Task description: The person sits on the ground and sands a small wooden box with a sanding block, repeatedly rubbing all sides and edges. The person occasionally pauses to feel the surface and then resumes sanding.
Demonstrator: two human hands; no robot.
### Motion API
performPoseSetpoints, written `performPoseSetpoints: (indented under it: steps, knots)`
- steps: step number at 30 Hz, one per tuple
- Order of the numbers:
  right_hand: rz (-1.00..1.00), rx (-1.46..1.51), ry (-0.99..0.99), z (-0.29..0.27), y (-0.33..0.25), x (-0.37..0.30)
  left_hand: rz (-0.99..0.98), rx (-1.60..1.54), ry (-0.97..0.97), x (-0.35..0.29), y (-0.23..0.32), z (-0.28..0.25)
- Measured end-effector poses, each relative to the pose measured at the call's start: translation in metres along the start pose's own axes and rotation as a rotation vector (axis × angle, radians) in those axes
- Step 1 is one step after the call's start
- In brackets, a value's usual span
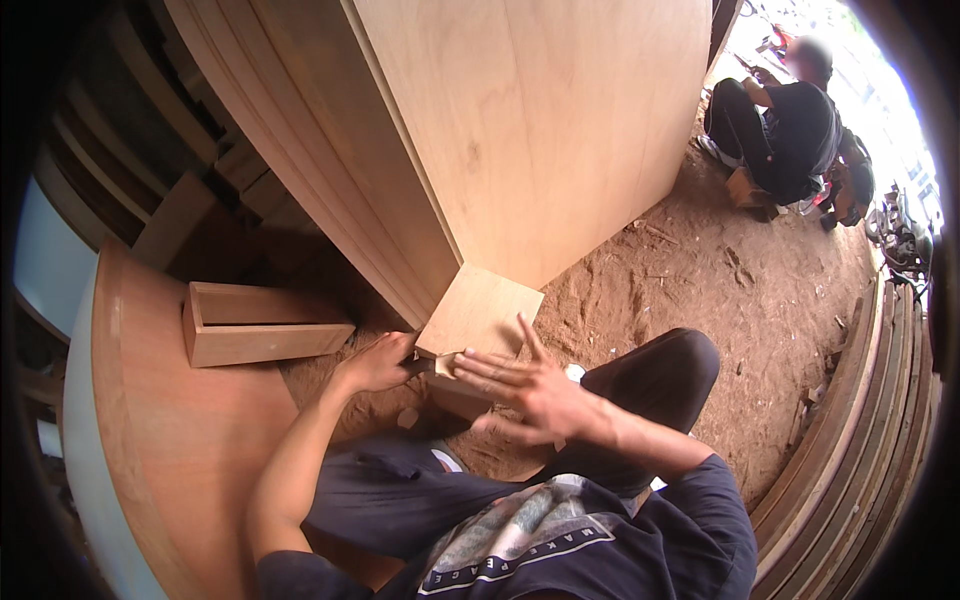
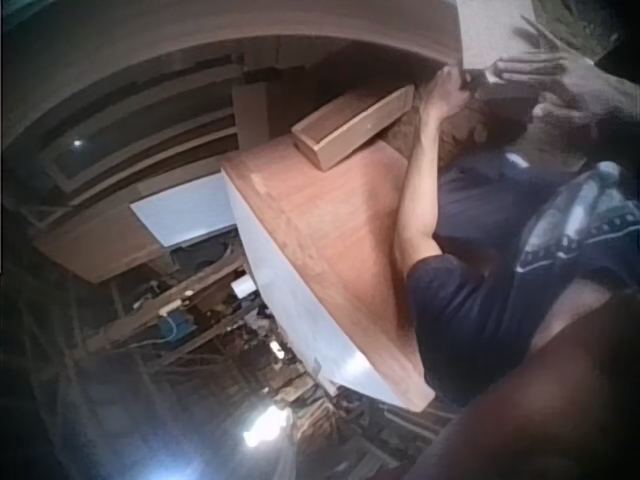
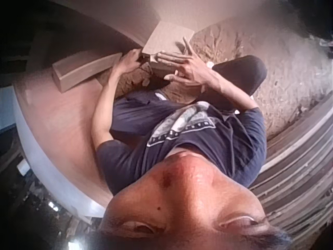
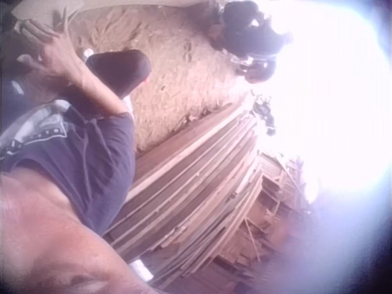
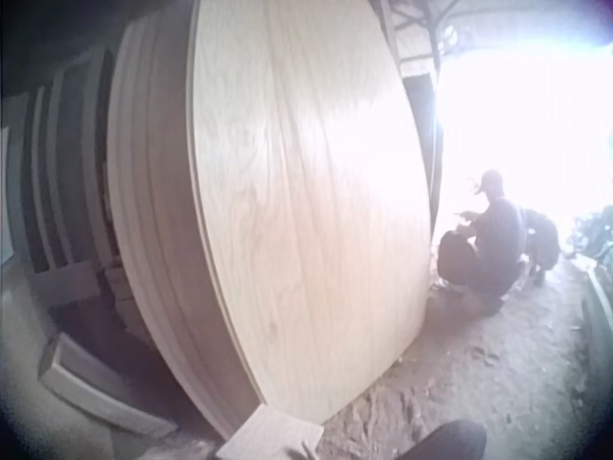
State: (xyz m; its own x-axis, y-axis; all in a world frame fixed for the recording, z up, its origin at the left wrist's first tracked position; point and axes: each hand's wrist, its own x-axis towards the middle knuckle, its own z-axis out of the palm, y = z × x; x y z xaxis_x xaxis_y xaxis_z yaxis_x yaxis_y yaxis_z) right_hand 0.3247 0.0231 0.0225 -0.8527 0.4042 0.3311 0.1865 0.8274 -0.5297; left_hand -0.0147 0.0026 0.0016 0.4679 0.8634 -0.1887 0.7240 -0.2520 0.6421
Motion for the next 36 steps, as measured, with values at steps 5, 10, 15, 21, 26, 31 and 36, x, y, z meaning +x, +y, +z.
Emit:
performPoseSetpoints:
  steps: [5,10,15,21,26,31,36]
  knots:
    - [0.335,-0.091,0.174,-0.009,0.057,-0.002,-0.027,-0.019,0.008,-0.006,0.009,0.0]
    - [-0.091,0.051,0.163,0.026,-0.003,-0.024,-0.03,-0.028,-0.02,-0.002,0.005,-0.004]
    - [0.079,0.02,0.28,0.021,0.035,-0.016,-0.125,-0.035,-0.074,0.002,0.02,-0.01]
    - [0.314,-0.015,0.321,0.008,0.068,-0.008,-0.141,-0.048,-0.073,0.001,0.017,-0.009]
    - [0.049,0.078,0.262,0.033,0.006,-0.021,-0.142,-0.063,-0.054,0.0,0.008,-0.005]
    - [0.307,-0.043,0.285,0.01,0.043,-0.007,-0.147,-0.101,-0.07,-0.002,0.019,-0.009]
    - [0.224,-0.136,0.325,0.031,0.035,-0.021,-0.07,-0.097,-0.042,0.0,0.007,-0.005]
